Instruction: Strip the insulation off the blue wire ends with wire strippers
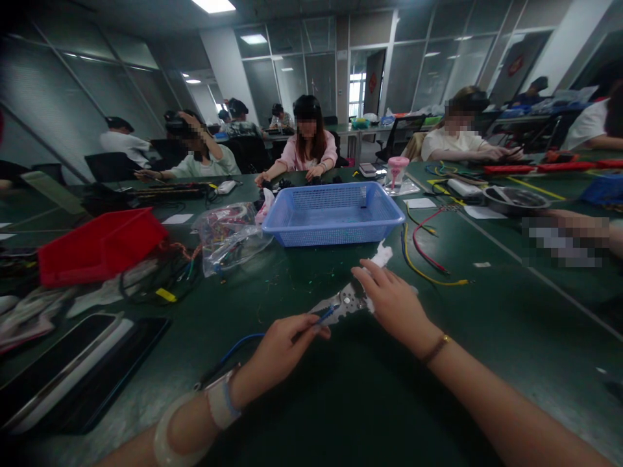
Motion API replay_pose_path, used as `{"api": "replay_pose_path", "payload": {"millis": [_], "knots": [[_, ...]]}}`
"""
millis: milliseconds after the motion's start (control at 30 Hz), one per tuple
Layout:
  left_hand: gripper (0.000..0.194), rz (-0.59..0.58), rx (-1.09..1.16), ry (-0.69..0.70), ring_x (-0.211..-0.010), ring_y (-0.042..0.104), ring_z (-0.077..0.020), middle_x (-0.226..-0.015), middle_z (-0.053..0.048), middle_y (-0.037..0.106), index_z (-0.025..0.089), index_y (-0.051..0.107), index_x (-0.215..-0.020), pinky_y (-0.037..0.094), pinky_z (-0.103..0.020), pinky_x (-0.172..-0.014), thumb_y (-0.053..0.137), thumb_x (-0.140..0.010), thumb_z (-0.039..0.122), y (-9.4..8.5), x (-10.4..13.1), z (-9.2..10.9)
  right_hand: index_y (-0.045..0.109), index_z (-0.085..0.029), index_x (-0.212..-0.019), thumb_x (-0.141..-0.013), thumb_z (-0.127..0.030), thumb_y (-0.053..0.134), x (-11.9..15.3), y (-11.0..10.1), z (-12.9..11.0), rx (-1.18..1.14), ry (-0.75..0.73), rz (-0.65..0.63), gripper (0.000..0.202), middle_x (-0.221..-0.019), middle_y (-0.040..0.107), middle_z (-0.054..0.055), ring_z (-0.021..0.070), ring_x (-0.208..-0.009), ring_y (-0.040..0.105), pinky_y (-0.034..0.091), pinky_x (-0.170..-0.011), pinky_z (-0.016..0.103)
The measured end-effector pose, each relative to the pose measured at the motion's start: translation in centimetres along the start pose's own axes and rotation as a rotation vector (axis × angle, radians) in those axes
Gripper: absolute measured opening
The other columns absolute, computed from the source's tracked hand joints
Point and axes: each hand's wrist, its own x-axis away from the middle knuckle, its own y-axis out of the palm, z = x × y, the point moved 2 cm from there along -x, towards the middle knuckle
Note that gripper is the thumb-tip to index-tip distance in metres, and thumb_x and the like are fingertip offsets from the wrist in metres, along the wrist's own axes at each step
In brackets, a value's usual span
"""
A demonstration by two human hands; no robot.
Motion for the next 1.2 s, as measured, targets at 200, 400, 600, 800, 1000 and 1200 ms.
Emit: {"api": "replay_pose_path", "payload": {"millis": [200, 400, 600, 800, 1000, 1200], "knots": [[0.021, -0.041, -0.032, 0.002, -0.090, 0.066, -0.0148, -0.098, 0.000, 0.072, 0.020, 0.069, -0.094, 0.047, -0.024, -0.081, 0.048, -0.094, 0.021, 0.0, 0.0, 0.2, 0.052, -0.017, -0.118, -0.079, -0.002, 0.043, -0.2, 0.0, 0.3, 0.008, -0.030, 0.056, 0.042, -0.124, 0.057, 0.014, 0.0225, -0.094, 0.058, 0.048, -0.082, 0.037], [0.022, -0.064, -0.015, -0.011, -0.090, 0.066, -0.0151, -0.098, 0.000, 0.072, 0.020, 0.069, -0.094, 0.047, -0.024, -0.080, 0.047, -0.094, 0.020, 0.1, 0.1, 0.3, 0.055, -0.016, -0.113, -0.084, -0.006, 0.044, -0.4, -0.3, 0.3, 0.073, -0.053, 0.109, 0.032, -0.115, 0.059, 0.014, 0.0220, -0.088, 0.055, 0.043, -0.082, 0.036], [0.022, -0.104, -0.015, -0.023, -0.084, 0.064, -0.0146, -0.092, -0.001, 0.070, 0.020, 0.068, -0.091, 0.045, -0.023, -0.077, 0.046, -0.094, 0.022, 0.2, 0.1, 0.4, 0.055, -0.018, -0.110, -0.087, -0.010, 0.045, -0.3, -0.5, 0.3, 0.173, -0.050, 0.086, 0.027, -0.110, 0.062, 0.009, 0.0186, -0.079, 0.055, 0.038, -0.074, 0.032], [0.027, -0.173, -0.002, -0.099, -0.067, 0.054, -0.0119, -0.075, 0.001, 0.059, 0.018, 0.063, -0.097, 0.041, -0.021, -0.062, 0.037, -0.097, 0.027, -0.7, -0.2, 1.0, 0.055, -0.019, -0.111, -0.087, -0.012, 0.046, 0.0, -0.3, 0.4, 0.200, 0.036, 0.068, 0.027, -0.113, 0.062, 0.008, 0.0180, -0.080, 0.056, 0.035, -0.063, 0.029], [0.029, -0.313, 0.135, -0.137, -0.077, 0.056, -0.0124, -0.086, -0.001, 0.063, 0.018, 0.063, -0.106, 0.043, -0.021, -0.070, 0.037, -0.097, 0.027, -2.7, -0.9, 0.6, 0.055, -0.018, -0.113, -0.086, -0.010, 0.045, 0.0, -0.3, 0.3, 0.204, 0.070, 0.079, 0.030, -0.115, 0.061, 0.009, 0.0189, -0.079, 0.057, 0.036, -0.061, 0.030], [0.032, -0.475, 0.297, -0.166, -0.096, 0.060, -0.0146, -0.100, -0.004, 0.069, 0.020, 0.060, -0.120, 0.044, -0.026, -0.083, 0.037, -0.098, 0.027, -3.6, -0.8, 1.5, 0.055, -0.018, -0.111, -0.085, -0.009, 0.046, -0.1, -0.5, 0.2, 0.219, 0.033, 0.107, 0.029, -0.114, 0.062, 0.010, 0.0193, -0.082, 0.058, 0.038, -0.065, 0.030]]}}
